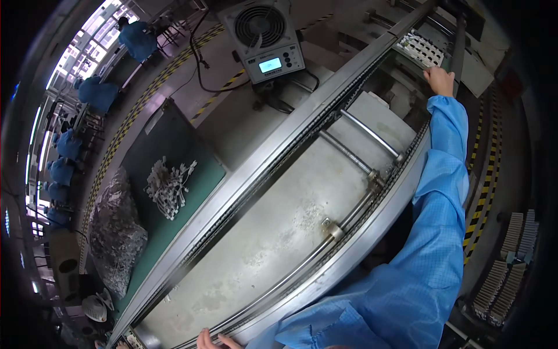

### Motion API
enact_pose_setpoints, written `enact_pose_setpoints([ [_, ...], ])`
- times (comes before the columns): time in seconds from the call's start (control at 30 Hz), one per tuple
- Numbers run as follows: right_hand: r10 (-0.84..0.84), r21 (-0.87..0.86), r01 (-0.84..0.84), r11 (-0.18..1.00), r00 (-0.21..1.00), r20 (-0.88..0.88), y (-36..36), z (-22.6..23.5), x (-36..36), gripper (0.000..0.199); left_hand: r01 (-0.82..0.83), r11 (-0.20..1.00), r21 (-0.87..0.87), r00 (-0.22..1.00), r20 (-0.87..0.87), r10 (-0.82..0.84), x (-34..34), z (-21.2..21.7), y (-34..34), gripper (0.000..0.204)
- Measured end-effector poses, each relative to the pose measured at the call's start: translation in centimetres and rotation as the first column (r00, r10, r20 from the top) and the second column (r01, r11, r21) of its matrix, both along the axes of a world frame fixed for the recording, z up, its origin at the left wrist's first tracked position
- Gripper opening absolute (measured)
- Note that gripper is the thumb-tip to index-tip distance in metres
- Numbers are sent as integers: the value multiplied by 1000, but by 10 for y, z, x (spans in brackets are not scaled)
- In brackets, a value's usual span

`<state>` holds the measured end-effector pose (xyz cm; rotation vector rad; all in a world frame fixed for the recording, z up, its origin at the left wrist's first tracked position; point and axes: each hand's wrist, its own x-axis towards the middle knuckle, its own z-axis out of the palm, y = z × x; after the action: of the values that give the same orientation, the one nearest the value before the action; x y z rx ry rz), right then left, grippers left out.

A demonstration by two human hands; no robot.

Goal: Assembling components onto circuit boards on a production line.

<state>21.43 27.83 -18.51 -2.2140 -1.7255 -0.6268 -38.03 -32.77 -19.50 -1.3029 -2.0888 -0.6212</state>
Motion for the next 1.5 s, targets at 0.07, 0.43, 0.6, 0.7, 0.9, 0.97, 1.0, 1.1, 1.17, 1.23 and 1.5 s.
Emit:
enact_pose_setpoints([
  [0.07, 23, -13, -23, 1000, 1000, -11, 16, -6, 2, 23, -135, 991, -7, 962, 238, 133, -2, -6, -16, 32],
  [0.43, -114, -149, 106, 983, 992, -46, 75, -14, 61, 21, -158, 985, 64, 986, -36, 161, 31, 4, -2, 35],
  [0.6, 45, -3, -46, 999, 980, 196, 93, -24, 69, 24, -121, 993, 6, 988, 100, 119, 17, -6, -23, 34],
  [0.7, 115, 53, -136, 989, 951, 287, 85, -23, 55, 25, -93, 995, 22, 995, 34, 92, 19, -7, -14, 35],
  [0.9, 158, 301, -326, 896, 869, 469, 70, -21, 36, 22, -65, 988, 136, 998, 26, 62, 30, 0, 10, 31],
  [0.97, 276, 227, -382, 896, 879, 388, 49, -6, -20, 19, -91, 981, 169, 995, 53, 83, 38, 9, 8, 27],
  [1.0, 323, 271, -443, 855, 862, 390, 38, 1, -37, 18, -104, 978, 181, 993, 75, 92, 41, 12, 9, 28],
  [1.1, 464, 321, -570, 756, 813, 350, 12, 3, -83, 16, -97, 977, 190, 990, 123, 75, 43, 14, 13, 29],
  [1.17, 559, 364, -647, 670, 763, 326, -4, 0, -119, 18, -105, 974, 200, 989, 122, 82, 42, 13, 7, 29],
  [1.23, 630, 426, -716, 553, 694, 349, -26, 0, -139, 21, -63, 972, 225, 988, 150, 29, 41, 13, 8, 30],
  [1.5, 742, 279, -830, 483, 557, 374, -90, 0, -208, 18, -3, 990, 143, 975, 222, -29, 45, 2, 6, 24],
])
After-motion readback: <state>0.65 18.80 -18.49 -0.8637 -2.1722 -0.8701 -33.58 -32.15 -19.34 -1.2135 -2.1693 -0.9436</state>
